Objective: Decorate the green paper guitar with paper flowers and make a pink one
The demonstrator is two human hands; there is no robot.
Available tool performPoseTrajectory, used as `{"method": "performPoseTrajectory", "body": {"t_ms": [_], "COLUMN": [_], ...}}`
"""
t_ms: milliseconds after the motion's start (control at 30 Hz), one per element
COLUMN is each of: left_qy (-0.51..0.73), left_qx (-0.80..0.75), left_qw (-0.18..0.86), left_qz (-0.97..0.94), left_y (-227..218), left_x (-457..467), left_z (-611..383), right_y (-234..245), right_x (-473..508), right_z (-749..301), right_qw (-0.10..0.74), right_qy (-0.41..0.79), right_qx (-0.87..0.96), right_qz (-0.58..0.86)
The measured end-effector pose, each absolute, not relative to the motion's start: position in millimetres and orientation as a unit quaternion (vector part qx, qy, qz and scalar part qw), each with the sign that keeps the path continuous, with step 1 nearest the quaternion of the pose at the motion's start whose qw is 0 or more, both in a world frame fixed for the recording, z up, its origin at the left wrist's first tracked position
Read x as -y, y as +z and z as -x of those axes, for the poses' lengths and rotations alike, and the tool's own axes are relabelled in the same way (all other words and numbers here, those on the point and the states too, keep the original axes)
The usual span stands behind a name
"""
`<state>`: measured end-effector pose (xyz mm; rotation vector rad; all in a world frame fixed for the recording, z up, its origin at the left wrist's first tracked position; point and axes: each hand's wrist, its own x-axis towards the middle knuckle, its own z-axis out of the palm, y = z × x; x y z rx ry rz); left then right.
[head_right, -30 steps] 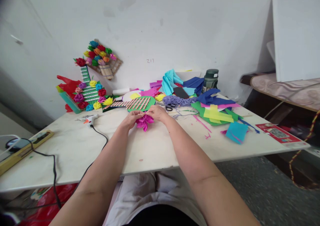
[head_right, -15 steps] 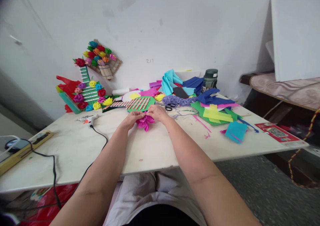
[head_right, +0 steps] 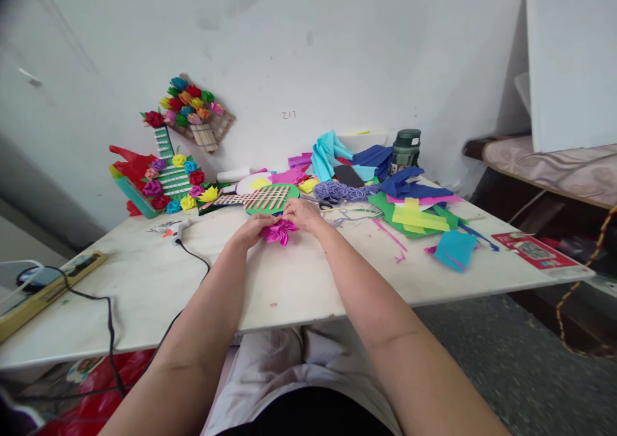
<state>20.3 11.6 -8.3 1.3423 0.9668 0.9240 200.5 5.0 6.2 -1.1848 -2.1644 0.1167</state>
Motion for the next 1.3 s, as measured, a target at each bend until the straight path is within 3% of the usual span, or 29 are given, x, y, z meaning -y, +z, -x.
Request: {"method": "performPoseTrajectory", "body": {"t_ms": [533,1300], "left_qy": [0.411,0.393], "left_qx": [-0.406,-0.432], "left_qw": [0.581,0.552], "left_qz": [-0.573,-0.596], "left_y": [-8.1,-10.0], "left_x": [-11.5,-14.4], "left_z": [-20.5,-19.2], "right_y": [3.7,5.5], "right_x": [-8.9,-1.3], "right_z": [-200.1,-197.7], "right_qw": [0.355,0.308], "right_qy": [0.072,0.010], "right_qx": [0.819,0.835], "right_qz": [0.445,0.456]}}
